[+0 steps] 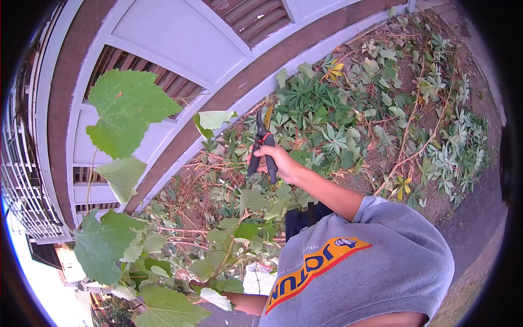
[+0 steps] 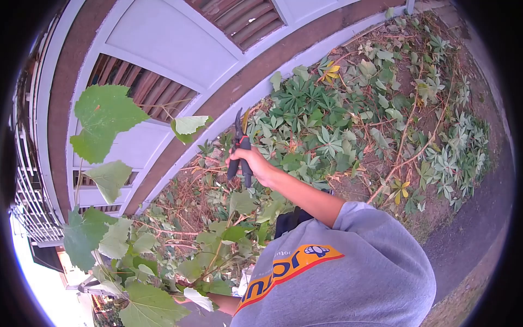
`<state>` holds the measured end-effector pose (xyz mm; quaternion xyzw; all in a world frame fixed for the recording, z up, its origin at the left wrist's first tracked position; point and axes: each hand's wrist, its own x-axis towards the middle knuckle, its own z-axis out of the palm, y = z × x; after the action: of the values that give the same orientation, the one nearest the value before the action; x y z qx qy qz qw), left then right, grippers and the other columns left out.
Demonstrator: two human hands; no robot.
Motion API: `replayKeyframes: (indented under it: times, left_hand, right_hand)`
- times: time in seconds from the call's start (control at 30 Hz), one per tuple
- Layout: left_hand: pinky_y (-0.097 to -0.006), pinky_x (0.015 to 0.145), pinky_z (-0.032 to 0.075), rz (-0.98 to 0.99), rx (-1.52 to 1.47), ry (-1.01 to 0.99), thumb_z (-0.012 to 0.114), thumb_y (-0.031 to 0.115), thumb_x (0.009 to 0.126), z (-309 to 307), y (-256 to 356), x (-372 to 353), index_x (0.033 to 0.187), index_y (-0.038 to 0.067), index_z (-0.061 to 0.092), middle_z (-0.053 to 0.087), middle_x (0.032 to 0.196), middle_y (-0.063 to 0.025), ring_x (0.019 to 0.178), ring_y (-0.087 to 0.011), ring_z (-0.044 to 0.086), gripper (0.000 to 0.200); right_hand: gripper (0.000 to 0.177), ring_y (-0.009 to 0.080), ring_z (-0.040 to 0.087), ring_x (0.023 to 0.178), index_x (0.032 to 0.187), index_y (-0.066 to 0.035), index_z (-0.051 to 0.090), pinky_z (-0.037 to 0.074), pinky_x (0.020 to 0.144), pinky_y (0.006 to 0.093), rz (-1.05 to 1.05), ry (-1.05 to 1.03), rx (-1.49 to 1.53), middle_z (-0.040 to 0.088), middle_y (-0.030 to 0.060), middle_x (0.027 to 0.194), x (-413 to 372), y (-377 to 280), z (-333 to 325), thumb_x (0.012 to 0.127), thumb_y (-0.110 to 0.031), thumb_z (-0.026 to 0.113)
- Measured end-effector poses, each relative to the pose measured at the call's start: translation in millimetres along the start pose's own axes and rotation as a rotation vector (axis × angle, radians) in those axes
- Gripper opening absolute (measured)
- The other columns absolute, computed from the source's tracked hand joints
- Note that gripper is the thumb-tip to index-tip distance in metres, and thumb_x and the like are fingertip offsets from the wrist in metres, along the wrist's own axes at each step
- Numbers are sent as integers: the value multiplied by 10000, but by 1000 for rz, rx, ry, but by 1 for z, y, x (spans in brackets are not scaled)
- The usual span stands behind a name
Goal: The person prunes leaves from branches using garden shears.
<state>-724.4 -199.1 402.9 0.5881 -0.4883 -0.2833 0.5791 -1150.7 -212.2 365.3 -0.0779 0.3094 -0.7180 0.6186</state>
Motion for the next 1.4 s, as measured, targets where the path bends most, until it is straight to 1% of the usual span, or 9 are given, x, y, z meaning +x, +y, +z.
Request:
replayKeyframes:
  times: [0.17,0.27,0.37,0.43,0.7,0.87,1.23,1.37,1.4]
  left_hand:
    - [-391,869,432,-14,-11,26,686,290,863,-8,-4,-6,1044,25,566,521,1014,-95,963,-195,521,343]
    - [-389,867,432,-26,-14,43,687,288,863,-11,-7,-12,1043,26,564,522,1013,-94,961,-194,521,341]
    - [-388,865,433,-35,-14,58,688,286,863,-10,-10,-17,1041,26,563,522,1012,-94,958,-193,521,340]
    - [-387,863,433,-45,-20,68,689,285,863,-8,-12,-20,1040,26,562,523,1011,-94,957,-192,521,339]
    - [-383,858,434,-85,-28,127,692,280,862,-5,-22,-31,1037,28,559,524,1008,-93,950,-189,522,335]
    - [-381,854,435,-133,-51,186,694,277,862,0,-33,-37,1035,28,557,525,1006,-92,946,-187,522,332]
    - [-376,847,436,-184,-65,221,698,269,861,6,-44,-44,1030,30,552,528,1002,-91,937,-184,523,327]
    - [-374,844,437,-195,-65,230,699,267,861,7,-45,-47,1028,30,550,528,1000,-90,934,-182,523,326]
    - [-374,843,437,-195,-69,236,700,266,861,7,-46,-46,1028,30,550,529,1000,-90,933,-182,523,325]
  right_hand:
    - [305,194,631,978,1071,-50,553,485,889,387,275,-222,-283,648,94,987,-52,35,3,821,-216,607]
    - [319,186,619,989,1077,-16,552,466,903,330,167,-366,-492,647,82,1002,-53,34,33,807,-167,630]
    - [325,174,609,980,1090,-21,543,460,896,331,-12,-524,-410,643,77,1008,-33,4,75,813,-169,623]
    - [226,147,597,841,919,-33,586,461,771,313,-125,-504,-366,625,45,862,-18,-16,102,795,-211,650]
    - [352,223,637,959,1132,-6,534,503,886,376,-150,-618,-155,645,120,990,17,-64,152,831,-177,603]
    - [457,249,634,1037,1234,9,488,498,938,395,-206,-540,-249,638,155,1071,14,-75,146,838,-187,606]
    - [507,268,609,1088,1255,10,477,462,996,431,-392,-434,-392,620,177,1101,14,-94,127,814,-201,611]
    - [391,228,644,945,1136,-10,556,506,878,399,-420,-334,-539,647,130,963,12,-103,124,824,-227,649]
    - [320,196,643,778,1056,-19,581,532,719,364,-510,-296,-492,642,97,849,15,-98,123,834,-220,693]
